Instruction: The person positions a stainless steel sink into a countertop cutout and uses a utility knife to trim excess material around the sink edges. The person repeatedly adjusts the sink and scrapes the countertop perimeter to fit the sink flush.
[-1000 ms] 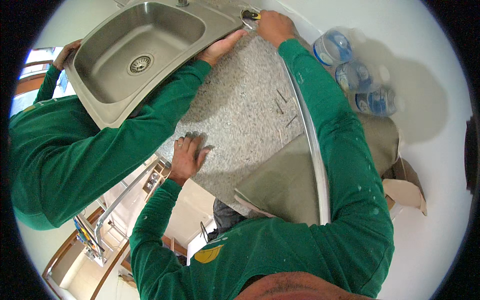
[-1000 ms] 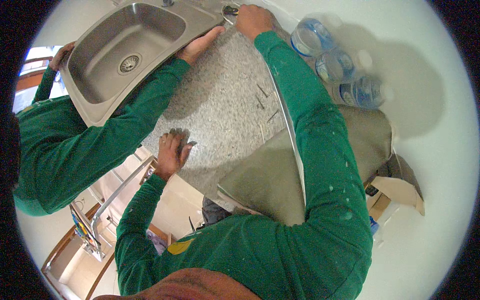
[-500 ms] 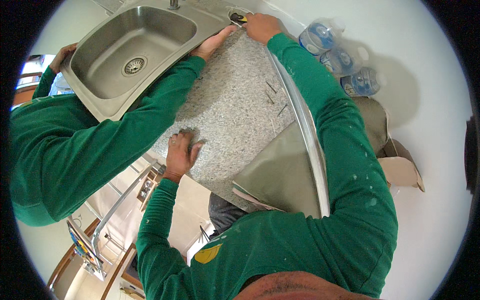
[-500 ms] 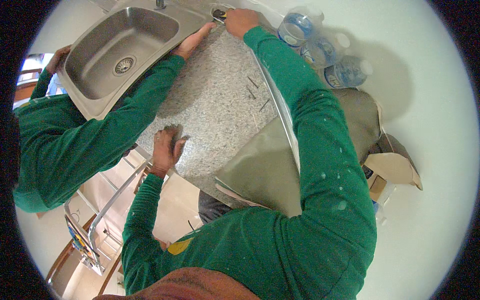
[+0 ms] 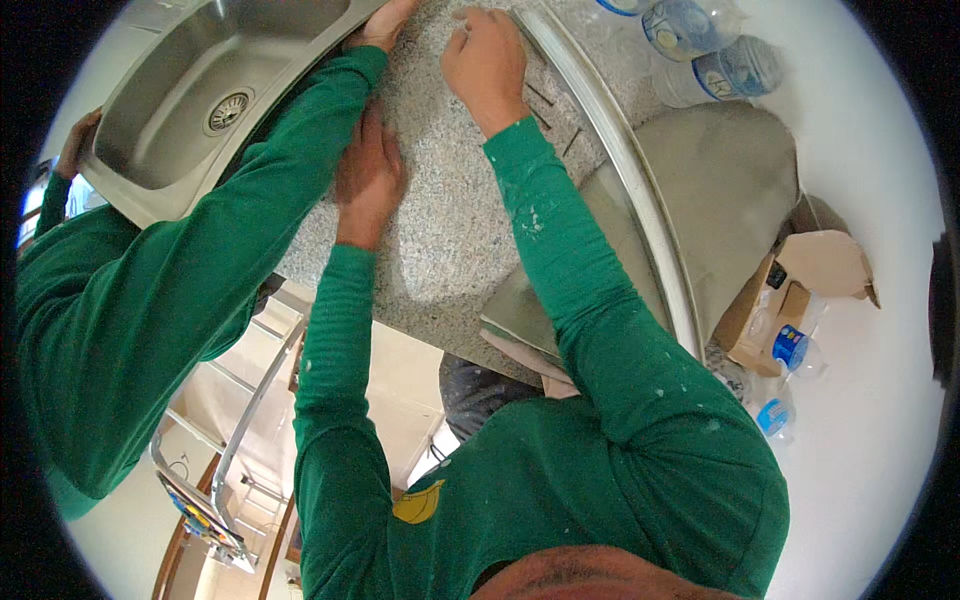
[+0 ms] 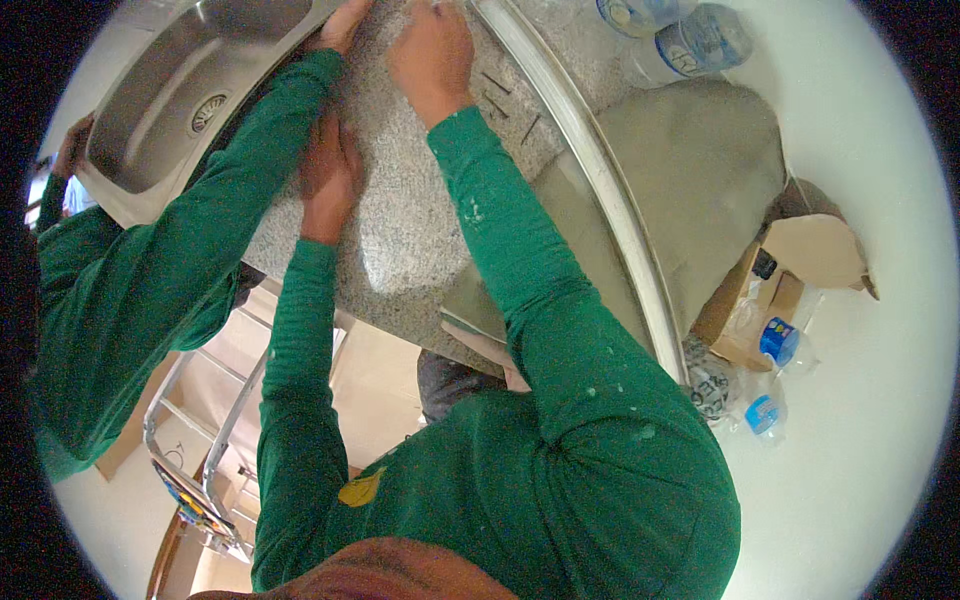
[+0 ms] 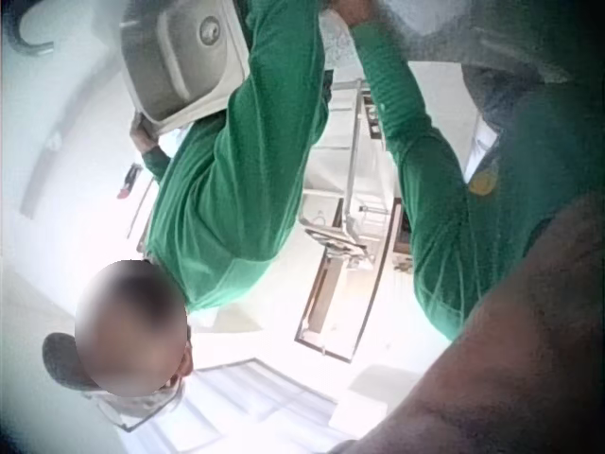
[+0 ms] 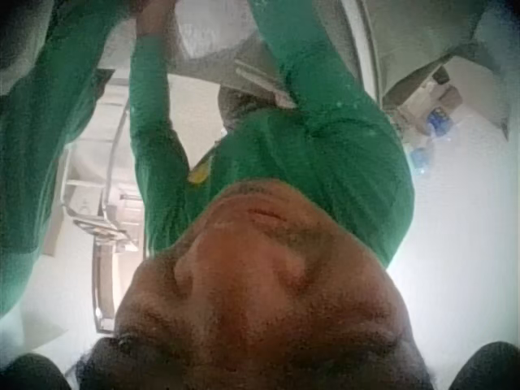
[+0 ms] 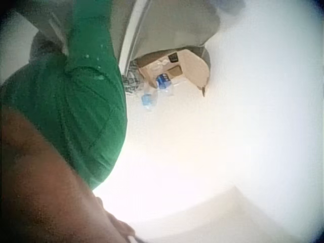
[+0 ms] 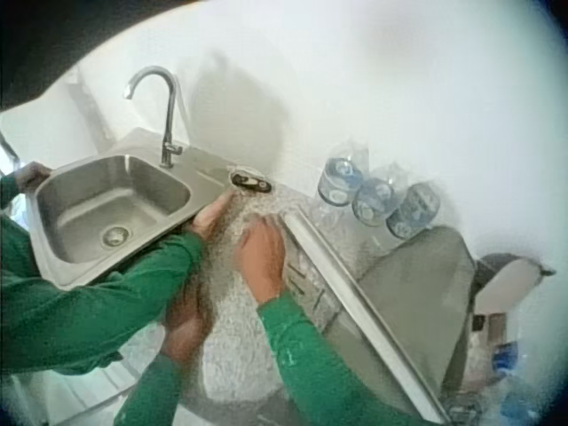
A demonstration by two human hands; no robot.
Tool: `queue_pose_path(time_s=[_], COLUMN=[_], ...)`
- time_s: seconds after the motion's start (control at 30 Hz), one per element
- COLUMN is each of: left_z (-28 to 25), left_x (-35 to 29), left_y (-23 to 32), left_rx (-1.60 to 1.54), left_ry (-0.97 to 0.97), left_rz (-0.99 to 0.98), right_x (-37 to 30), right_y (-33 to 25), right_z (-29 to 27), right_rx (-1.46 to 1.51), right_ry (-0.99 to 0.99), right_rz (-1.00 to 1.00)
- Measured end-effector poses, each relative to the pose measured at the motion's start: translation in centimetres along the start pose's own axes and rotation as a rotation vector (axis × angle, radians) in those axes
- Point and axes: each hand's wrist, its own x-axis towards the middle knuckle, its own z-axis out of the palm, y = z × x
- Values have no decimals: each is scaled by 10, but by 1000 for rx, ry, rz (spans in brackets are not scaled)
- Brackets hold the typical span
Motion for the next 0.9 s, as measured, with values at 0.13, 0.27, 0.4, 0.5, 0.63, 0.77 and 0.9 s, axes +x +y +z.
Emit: queue_pose_path(time_s=[0.13, 0.27, 0.4, 0.5, 0.63, 0.77, 0.9], left_z=[25, 25, 12, 22, 10, 11, -6], left_x=[49, 64, 69, 64, 68, 68, 46], left_y=[-3, 1, 2, -18, -21, -36, -25], left_rx=[-55, -70, -4, -14, 27, 35, -20], left_ry=[-15, -72, -90, 2, -102, -158, 50], left_rz=[-51, -119, -144, -47, -124, -138, -70], right_x=[-13, -12, -11, -7, -13, -18, -21], right_y=[25, 25, 21, 21, 40, 39, 30], right_z=[-5, -17, -16, -20, -12, -9, -2], right_rx=[11, 85, 85, 146, 131, 151, 189], right_ry=[-72, -149, -149, -248, -109, -44, -17], right_rz=[72, 86, 7, 92, 76, 110, 73])
